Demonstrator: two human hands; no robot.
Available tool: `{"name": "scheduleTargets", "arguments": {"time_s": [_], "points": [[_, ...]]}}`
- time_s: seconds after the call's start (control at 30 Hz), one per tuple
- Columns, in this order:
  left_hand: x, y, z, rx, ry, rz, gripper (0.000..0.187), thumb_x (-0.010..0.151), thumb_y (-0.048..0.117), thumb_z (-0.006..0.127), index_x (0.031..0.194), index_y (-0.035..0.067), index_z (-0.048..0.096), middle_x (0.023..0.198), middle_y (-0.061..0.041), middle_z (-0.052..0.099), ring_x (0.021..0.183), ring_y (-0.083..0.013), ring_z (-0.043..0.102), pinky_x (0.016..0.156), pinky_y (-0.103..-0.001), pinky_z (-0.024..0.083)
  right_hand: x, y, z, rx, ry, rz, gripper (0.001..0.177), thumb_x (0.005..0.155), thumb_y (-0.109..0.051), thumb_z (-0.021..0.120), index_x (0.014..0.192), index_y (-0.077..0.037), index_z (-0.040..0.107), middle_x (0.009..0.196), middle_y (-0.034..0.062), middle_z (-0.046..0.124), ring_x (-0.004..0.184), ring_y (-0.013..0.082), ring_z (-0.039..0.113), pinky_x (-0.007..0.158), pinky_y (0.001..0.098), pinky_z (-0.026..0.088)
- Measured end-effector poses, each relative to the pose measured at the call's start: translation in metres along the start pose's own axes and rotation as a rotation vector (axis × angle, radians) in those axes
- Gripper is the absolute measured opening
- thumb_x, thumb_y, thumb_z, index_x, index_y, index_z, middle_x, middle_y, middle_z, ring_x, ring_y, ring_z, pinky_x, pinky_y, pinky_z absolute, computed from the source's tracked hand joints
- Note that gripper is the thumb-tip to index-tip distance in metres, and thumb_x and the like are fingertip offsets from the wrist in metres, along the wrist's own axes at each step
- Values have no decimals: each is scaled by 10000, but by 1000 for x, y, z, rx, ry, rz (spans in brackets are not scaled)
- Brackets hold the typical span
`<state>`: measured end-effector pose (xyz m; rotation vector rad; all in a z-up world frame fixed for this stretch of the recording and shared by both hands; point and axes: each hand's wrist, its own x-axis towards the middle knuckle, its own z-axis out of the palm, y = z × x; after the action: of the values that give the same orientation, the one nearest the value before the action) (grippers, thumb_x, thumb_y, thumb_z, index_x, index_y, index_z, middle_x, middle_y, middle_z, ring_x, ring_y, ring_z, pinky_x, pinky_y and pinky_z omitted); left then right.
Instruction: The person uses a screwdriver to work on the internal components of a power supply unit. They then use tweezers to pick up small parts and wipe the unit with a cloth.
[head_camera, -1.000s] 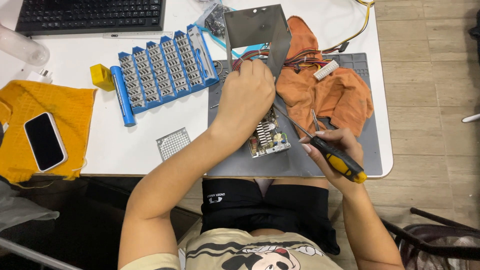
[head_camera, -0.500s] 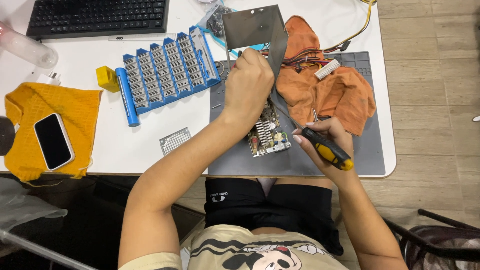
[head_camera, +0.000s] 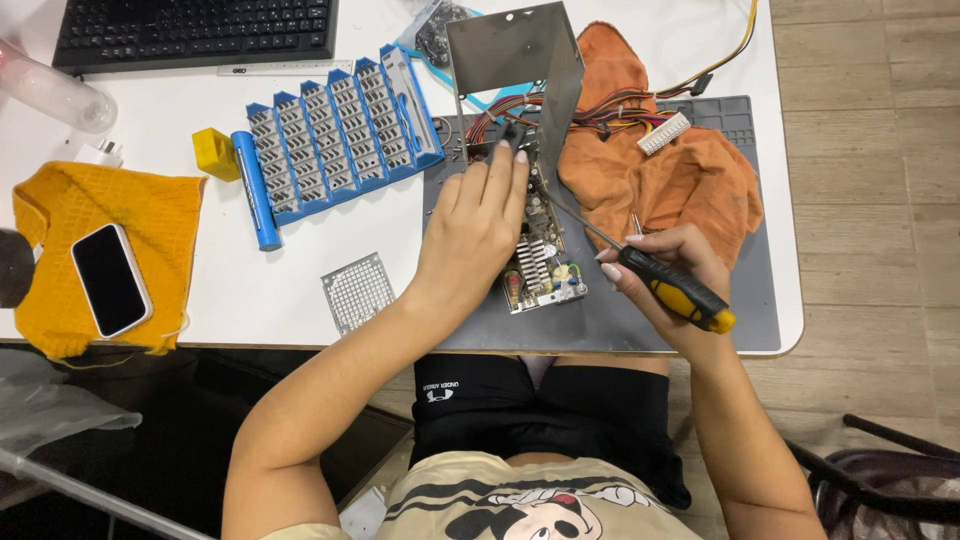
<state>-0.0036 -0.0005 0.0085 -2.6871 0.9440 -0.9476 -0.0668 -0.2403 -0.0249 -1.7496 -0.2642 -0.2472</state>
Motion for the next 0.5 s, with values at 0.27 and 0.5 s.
{"name": "scheduleTargets", "arguments": {"time_s": [0.27,0.5], "points": [[17,-11,37,4,154,171,254,1019,20,614,1262,-27,673,1155,-230,668,1022,-310,625,879,-370,493,-4,-6,-1,33,18,-13,308,898,16,826,1127,56,625,955,188,791,747,191,760,688,288,582],[30,-28,46,134,214,214,147,989,15,664,1118,-20,726,1051,-198,683,1013,-289,633,915,-342,504,-3,0,-1,31,23,-46,309,902,12,827,1124,74,621,955,204,782,758,202,760,697,295,587]]}}
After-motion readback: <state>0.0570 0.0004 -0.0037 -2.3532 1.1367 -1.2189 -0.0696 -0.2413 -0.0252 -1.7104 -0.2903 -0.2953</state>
